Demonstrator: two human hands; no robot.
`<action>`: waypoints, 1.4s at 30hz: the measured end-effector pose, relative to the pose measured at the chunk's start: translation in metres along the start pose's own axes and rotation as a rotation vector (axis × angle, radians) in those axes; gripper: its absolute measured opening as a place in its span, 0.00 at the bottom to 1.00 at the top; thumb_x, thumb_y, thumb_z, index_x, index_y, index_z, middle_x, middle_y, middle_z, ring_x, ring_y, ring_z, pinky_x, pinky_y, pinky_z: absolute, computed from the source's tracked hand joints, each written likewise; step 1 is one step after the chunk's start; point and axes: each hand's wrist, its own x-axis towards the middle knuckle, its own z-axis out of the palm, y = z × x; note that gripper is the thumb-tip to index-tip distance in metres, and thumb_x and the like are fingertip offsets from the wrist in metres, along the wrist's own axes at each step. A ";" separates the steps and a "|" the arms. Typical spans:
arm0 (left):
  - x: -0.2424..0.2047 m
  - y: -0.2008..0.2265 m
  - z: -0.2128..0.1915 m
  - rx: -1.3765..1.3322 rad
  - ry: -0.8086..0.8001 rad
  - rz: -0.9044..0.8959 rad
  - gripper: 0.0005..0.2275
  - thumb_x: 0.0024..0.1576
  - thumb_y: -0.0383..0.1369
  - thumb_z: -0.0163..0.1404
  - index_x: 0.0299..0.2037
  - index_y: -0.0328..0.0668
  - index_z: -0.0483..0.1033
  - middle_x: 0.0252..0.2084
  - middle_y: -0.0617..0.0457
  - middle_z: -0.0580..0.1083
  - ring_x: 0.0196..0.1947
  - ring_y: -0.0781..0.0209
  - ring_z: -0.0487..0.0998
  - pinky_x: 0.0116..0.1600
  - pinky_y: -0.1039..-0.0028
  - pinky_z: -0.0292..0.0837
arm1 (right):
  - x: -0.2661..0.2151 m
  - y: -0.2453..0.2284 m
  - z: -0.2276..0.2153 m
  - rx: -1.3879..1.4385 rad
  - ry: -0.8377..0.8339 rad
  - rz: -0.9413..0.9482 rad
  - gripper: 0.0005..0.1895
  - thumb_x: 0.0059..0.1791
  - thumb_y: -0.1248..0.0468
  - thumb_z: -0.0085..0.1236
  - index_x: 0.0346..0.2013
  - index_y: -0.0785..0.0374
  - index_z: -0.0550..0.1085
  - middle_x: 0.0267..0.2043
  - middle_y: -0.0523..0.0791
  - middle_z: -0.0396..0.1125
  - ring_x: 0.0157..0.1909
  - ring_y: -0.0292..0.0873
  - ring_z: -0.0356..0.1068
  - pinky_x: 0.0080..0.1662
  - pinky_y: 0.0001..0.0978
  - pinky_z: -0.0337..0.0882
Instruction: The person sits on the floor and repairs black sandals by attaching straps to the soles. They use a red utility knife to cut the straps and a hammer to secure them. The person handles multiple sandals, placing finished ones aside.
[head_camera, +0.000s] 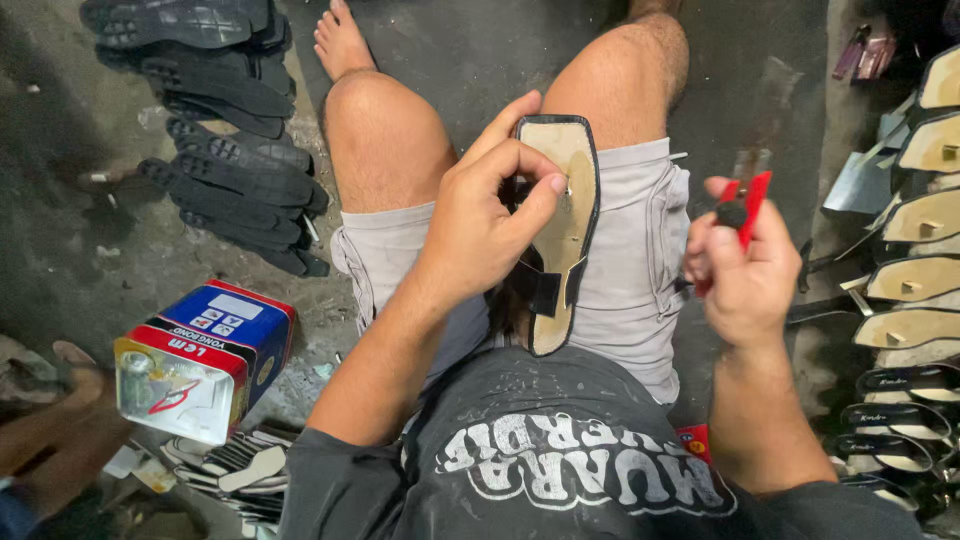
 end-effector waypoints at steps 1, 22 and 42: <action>-0.001 0.001 0.000 0.019 -0.003 0.039 0.05 0.62 0.28 0.55 0.39 0.32 0.76 0.68 0.32 0.68 0.55 0.57 0.80 0.50 0.73 0.75 | -0.002 -0.012 0.020 -0.118 -0.057 -0.073 0.17 0.60 0.71 0.53 0.64 0.70 0.67 0.36 0.46 0.67 0.31 0.32 0.63 0.38 0.26 0.67; -0.005 -0.016 -0.007 0.067 0.033 0.076 0.05 0.59 0.27 0.59 0.39 0.32 0.78 0.70 0.26 0.64 0.68 0.45 0.73 0.63 0.67 0.72 | 0.051 -0.026 0.109 -0.148 -0.286 -0.111 0.15 0.55 0.74 0.62 0.53 0.69 0.68 0.46 0.45 0.71 0.48 0.35 0.73 0.53 0.28 0.75; -0.025 0.000 -0.001 0.055 0.106 0.030 0.04 0.61 0.27 0.56 0.39 0.31 0.78 0.71 0.32 0.66 0.61 0.53 0.77 0.61 0.69 0.73 | 0.034 -0.029 0.119 -0.098 -0.268 -0.137 0.15 0.55 0.74 0.61 0.52 0.67 0.65 0.44 0.45 0.70 0.46 0.34 0.71 0.49 0.26 0.74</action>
